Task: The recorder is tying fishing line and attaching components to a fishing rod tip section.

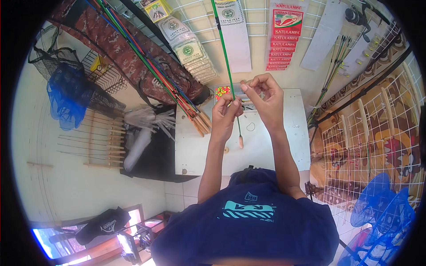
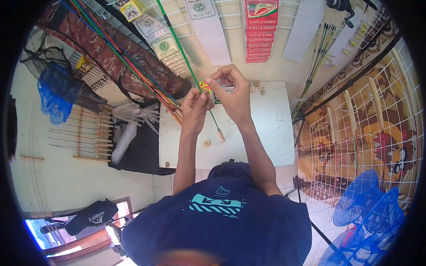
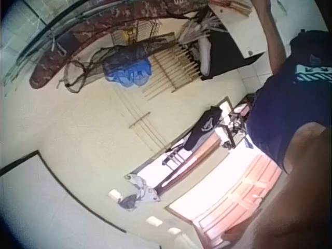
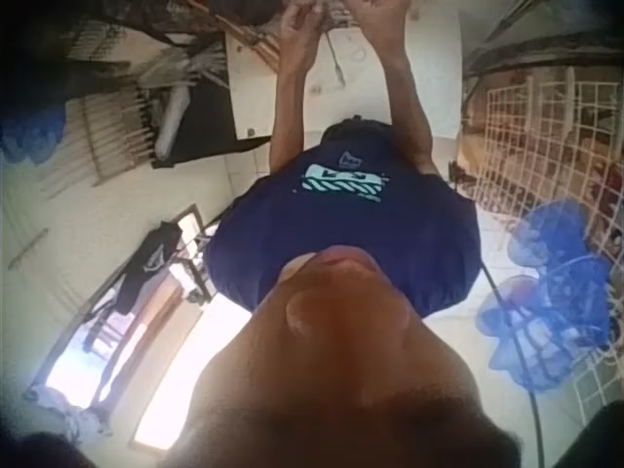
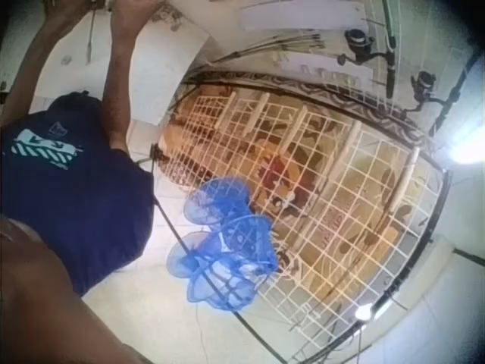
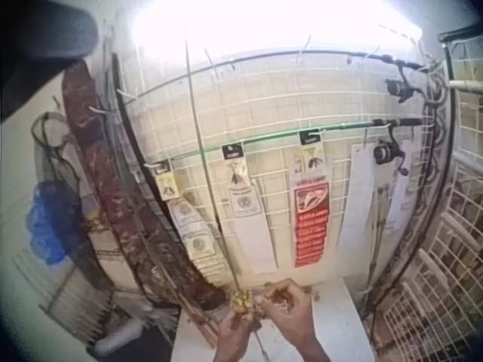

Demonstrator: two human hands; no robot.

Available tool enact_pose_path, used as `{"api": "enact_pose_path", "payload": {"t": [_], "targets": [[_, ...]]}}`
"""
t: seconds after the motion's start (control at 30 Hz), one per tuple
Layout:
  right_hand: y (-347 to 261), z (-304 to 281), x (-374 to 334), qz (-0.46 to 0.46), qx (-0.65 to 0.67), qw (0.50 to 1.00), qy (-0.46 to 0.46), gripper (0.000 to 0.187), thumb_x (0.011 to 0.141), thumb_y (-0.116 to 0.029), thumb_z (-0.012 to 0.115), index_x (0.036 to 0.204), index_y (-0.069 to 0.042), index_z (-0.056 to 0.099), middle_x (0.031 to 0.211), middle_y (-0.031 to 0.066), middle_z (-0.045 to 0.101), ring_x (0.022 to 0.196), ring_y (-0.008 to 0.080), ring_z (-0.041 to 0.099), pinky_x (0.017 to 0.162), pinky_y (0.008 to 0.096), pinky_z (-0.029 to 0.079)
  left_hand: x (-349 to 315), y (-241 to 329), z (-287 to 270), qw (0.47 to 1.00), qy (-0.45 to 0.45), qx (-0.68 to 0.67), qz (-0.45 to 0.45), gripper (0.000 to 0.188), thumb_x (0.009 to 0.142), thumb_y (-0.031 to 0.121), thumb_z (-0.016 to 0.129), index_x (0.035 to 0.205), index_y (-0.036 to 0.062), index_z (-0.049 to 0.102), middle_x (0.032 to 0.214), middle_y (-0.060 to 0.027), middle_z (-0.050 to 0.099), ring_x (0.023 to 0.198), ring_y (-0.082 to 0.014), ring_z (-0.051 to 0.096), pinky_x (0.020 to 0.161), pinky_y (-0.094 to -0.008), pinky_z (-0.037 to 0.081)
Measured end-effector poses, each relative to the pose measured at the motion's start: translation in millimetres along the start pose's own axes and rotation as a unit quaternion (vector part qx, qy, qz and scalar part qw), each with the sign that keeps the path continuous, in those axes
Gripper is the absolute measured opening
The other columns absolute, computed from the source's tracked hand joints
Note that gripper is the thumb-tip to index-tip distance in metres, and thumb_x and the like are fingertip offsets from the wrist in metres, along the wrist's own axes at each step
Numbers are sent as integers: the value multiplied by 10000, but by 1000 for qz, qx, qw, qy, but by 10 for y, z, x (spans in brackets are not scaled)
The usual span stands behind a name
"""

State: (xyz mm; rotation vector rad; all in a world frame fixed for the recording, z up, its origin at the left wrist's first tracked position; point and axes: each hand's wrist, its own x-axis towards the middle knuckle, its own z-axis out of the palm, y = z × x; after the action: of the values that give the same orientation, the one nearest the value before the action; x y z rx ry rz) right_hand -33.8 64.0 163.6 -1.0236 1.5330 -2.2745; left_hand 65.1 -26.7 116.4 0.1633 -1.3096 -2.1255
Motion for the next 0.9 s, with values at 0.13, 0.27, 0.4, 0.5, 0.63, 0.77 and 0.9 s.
{"api": "enact_pose_path", "payload": {"t": [0.13,0.27,0.4,0.5,0.63,0.77,0.9], "targets": [[118,13,-48,8,48,999,12,180,846,-108,696,949,-34,568,853,11,617,783,50,542,712,223,395,-18,55,-31,1000,-10,13,-2,74,952,138,579,940,79,536,874,6,538,665,-77,426,616,-234,361],[165,-5,-131,39,45,998,13,193,880,-120,662,1018,-28,564,900,24,632,791,56,555,717,223,405,-30,53,-41,1000,-7,17,2,72,952,134,577,930,83,531,863,9,536,658,-77,415,613,-231,358],[290,-80,-226,80,18,996,-22,156,898,-106,635,1016,-4,632,932,27,662,790,61,568,739,229,446,-33,46,-56,1000,-1,17,1,71,949,123,579,919,81,530,832,17,532,648,-68,402,602,-225,346],[320,-145,-269,72,22,997,-33,189,876,-84,647,1049,-13,670,942,38,681,784,61,565,746,235,453,-28,32,-11,1000,12,16,4,83,936,130,596,926,68,542,784,24,512,640,-60,396,590,-223,331],[325,-191,-217,47,-12,996,-75,238,827,-87,693,1061,-44,691,903,8,696,767,47,526,724,226,409,-14,55,-5,999,14,38,-2,112,920,146,621,928,55,557,762,30,514,648,-50,399,589,-218,322],[284,-236,-185,58,-35,993,-99,234,799,-117,731,1025,-58,716,908,13,706,766,52,514,713,240,409,-29,27,-7,999,8,41,-22,129,908,160,645,926,57,568,802,29,554,669,-44,406,606,-211,331],[147,-296,-162,14,-117,988,-104,159,807,-118,723,944,-38,733,888,42,716,754,90,560,708,258,436,-37,21,-52,999,8,42,-16,132,901,157,655,931,55,578,802,30,551,670,-44,409,608,-211,334]]}}
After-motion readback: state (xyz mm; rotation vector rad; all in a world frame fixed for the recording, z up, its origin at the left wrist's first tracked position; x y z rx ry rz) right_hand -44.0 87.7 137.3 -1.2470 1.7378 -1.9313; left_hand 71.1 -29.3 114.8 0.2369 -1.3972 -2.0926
